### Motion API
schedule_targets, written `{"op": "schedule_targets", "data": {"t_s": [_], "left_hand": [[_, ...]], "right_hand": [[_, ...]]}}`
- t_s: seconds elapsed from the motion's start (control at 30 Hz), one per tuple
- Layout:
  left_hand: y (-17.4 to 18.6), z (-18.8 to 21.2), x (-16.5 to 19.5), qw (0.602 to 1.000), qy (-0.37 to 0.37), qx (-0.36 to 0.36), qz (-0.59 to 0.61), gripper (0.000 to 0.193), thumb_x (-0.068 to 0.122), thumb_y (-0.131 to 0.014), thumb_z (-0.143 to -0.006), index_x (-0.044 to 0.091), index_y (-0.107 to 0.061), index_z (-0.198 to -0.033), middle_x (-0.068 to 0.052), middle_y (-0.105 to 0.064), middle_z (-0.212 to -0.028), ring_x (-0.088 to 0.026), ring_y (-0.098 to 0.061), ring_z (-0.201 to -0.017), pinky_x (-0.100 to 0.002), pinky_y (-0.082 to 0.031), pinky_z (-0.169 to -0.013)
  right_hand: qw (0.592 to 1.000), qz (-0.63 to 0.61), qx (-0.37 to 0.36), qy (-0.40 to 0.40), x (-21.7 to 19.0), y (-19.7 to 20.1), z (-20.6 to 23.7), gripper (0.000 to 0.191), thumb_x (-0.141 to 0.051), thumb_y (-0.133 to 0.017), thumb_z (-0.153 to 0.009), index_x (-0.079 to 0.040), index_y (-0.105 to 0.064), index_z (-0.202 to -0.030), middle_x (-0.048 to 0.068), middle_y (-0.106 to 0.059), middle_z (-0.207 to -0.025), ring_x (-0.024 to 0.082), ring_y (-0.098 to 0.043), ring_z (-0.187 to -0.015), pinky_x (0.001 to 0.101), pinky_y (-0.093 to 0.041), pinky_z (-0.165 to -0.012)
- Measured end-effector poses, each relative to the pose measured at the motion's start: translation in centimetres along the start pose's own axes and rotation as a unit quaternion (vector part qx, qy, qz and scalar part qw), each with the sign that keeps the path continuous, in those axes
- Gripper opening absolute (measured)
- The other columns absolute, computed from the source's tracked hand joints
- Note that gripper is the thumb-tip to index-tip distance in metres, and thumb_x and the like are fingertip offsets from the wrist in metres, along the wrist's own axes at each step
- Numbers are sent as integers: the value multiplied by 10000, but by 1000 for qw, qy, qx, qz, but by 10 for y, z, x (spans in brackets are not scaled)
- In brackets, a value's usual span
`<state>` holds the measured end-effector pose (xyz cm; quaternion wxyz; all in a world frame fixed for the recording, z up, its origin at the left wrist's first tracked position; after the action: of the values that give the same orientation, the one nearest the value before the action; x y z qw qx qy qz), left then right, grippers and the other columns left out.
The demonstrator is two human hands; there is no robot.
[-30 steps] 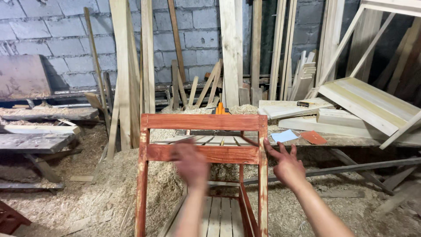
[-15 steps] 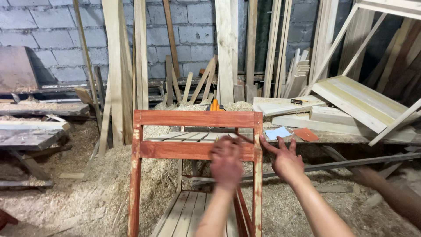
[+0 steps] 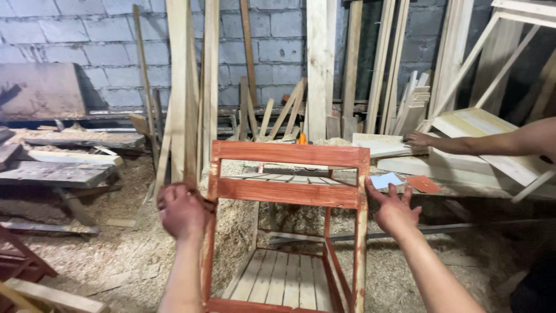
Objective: The person wipes a reddish stain onto a wooden chair frame using a cloth, rubbing the stain across the rails, legs, and slats. They rotate and reposition the chair frame between passes to reach different sides and continue coating the remaining bare wood.
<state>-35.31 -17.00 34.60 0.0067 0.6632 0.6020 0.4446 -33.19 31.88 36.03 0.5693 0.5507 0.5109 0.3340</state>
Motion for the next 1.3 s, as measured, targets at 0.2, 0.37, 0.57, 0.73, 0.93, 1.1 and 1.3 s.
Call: {"op": "schedule_targets", "data": {"t_s": [0.2,0.37,0.57,0.73,0.93,1.1,1.3], "left_hand": [[44,46,-20,984,-70,-2,167,224,225,-573,-962,136,-638,-1157,-99,-635,-1271,-331,-627,-1205,-503,-510,-1059],[63,119,26,915,1,-318,248,979,90,-727,-778,330,-185,-1557,-78,-415,-1575,-332,-495,-1388,-457,-424,-1145],[77,159,25,836,-90,-251,480,1275,-27,-777,-602,262,-17,-1584,-157,-290,-1589,-361,-419,-1391,-439,-469,-1084],[50,165,-11,630,151,-367,667,1074,-96,-561,-591,173,-192,-1563,-219,-586,-1337,-361,-616,-1198,-455,-528,-1006],[48,173,-53,501,209,-366,756,812,-20,-519,-648,-20,-462,-1458,-190,-577,-1442,-334,-564,-1310,-451,-457,-1078],[55,197,-57,337,302,-430,781,898,385,-779,-828,-34,-398,-1526,-217,-520,-1512,-387,-467,-1402,-513,-380,-1172],[63,252,-30,309,228,-532,755,1178,632,-836,-617,112,-361,-1560,-155,-466,-1550,-357,-432,-1451,-480,-369,-1239]], "right_hand": [[984,-66,113,123,-82,-55,74,482,-426,-624,-1000,-371,-470,-1454,44,-363,-1625,419,-231,-1507,711,-246,-1137],[806,-549,-216,53,-164,-117,155,691,-416,-739,-910,-301,-418,-1512,17,-573,-1450,210,-570,-1332,460,-520,-1012],[638,-718,-269,69,-164,-156,176,347,-254,-713,-963,4,-699,-1195,96,-748,-988,211,-682,-843,363,-554,-734],[747,-632,-147,144,-162,-149,171,266,-74,-678,-917,-30,-740,-1172,67,-791,-1013,160,-716,-889,319,-590,-800],[722,-682,-110,52,-152,-97,176,250,-88,-620,-953,-45,-718,-1178,59,-786,-1065,161,-736,-943,325,-597,-858],[673,-721,-96,136,-147,-71,181,215,-120,-615,-1000,0,-707,-1153,69,-759,-1066,147,-683,-935,319,-558,-852],[634,-762,-110,74,-146,-56,195,243,-178,-590,-1022,1,-666,-1168,82,-749,-1047,190,-694,-913,343,-559,-826]]}}
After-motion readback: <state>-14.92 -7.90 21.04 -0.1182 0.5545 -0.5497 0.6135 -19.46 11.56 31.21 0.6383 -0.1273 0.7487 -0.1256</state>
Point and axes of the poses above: each hand's wrist, its own z-axis away from the middle knuckle, its own y-axis out of the back of the hand, x = y × z, the point moved 1 cm from there along -z, towards the middle knuckle
